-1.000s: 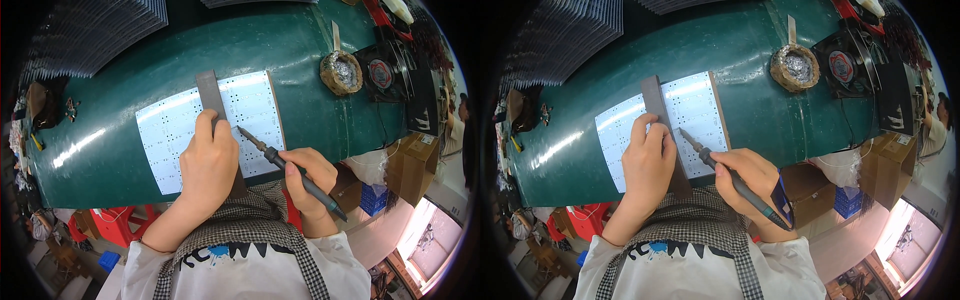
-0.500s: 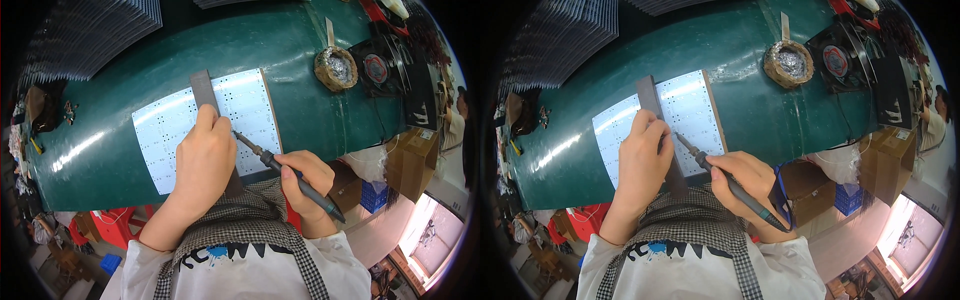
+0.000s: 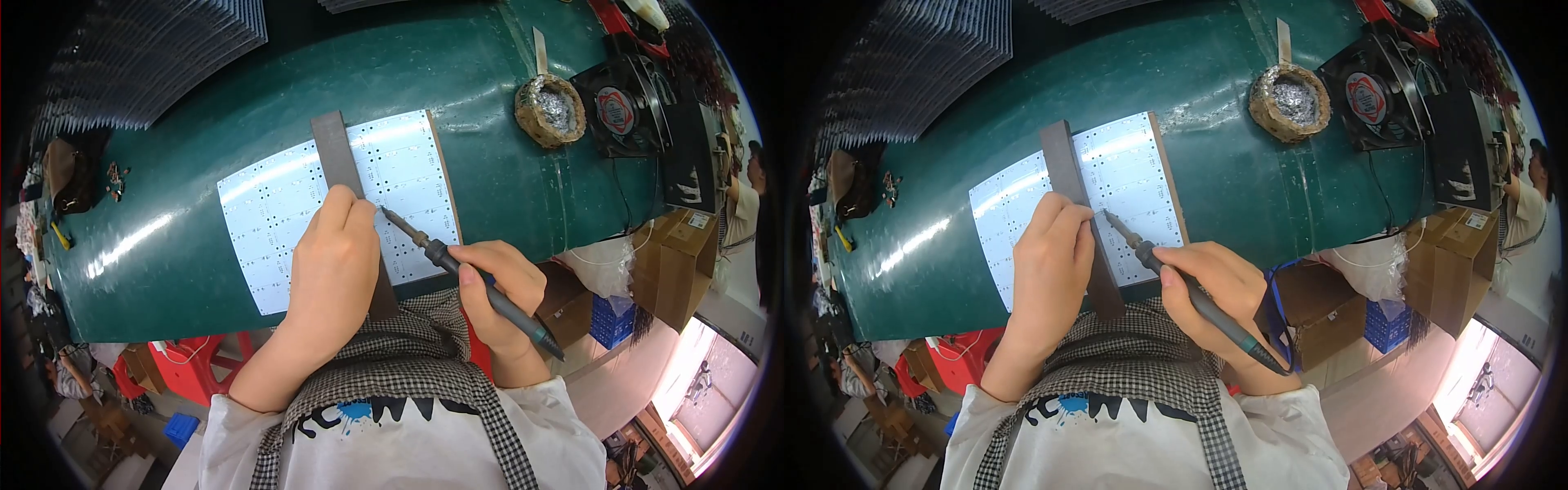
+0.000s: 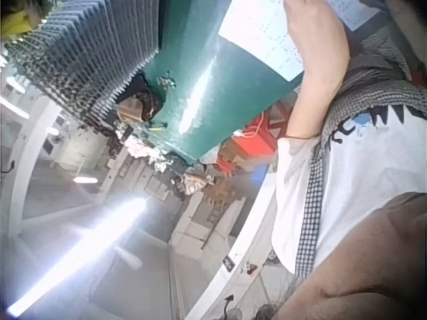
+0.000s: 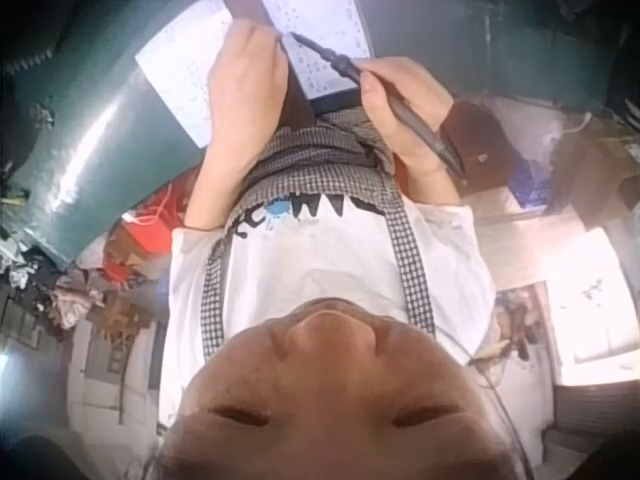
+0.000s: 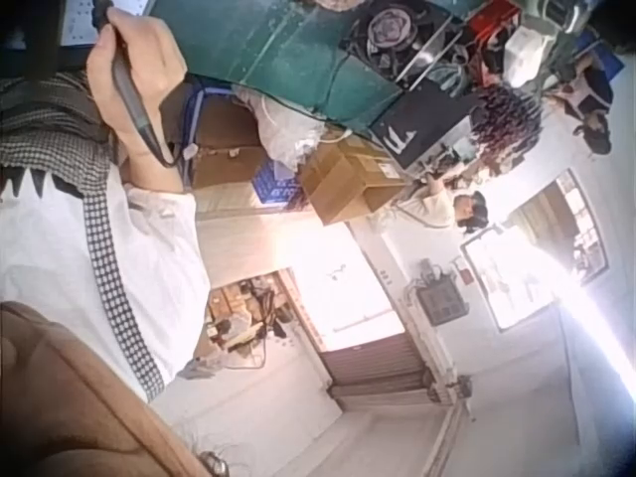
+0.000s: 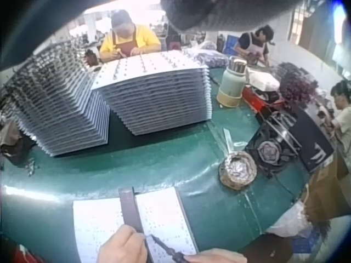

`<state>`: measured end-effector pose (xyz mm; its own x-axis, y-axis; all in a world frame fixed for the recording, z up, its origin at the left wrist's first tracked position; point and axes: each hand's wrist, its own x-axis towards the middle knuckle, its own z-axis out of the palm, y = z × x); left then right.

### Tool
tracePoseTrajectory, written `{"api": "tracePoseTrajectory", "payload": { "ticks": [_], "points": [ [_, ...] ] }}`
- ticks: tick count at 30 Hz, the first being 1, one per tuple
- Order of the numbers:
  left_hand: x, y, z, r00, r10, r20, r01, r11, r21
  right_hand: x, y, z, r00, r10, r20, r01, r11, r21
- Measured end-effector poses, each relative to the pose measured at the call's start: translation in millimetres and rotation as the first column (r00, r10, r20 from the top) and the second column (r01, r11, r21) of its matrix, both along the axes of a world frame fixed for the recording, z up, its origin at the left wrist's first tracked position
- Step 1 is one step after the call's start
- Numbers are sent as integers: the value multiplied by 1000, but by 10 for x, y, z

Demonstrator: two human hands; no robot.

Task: The person solders components onto an LED light panel at a workbench. This is done by hand using a soldering iron and solder wire.

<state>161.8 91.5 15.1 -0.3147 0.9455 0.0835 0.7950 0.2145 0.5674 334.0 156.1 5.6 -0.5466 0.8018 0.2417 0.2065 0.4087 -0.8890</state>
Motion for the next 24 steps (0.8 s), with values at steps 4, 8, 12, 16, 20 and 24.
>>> {"api": "tracePoseTrajectory", "payload": {
  "ticks": [4,8,12,16,20,24],
  "points": [
    [13,-4,-24,999,32,-24,-33,999,-12,3,19,-30,999,25,-27,-24,999,30],
    [11,-17,15,981,-9,-194,0,999,-46,36,13,-28,999,25,-34,-25,1000,11],
    [-14,-63,9,985,24,-168,-24,1000,2,66,7,7,1000,-6,-27,6,1000,-3],
    [-14,-104,1,996,71,-55,-71,997,7,37,-11,-2,1000,-16,-21,15,999,-41],
    [-20,-158,-19,998,55,7,-55,998,30,14,-1,-17,1000,0,-26,0,1000,-17],
    [-14,-239,-7,1000,25,1,-25,999,43,58,4,-21,999,10,-49,-9,1000,17]
  ]
}}
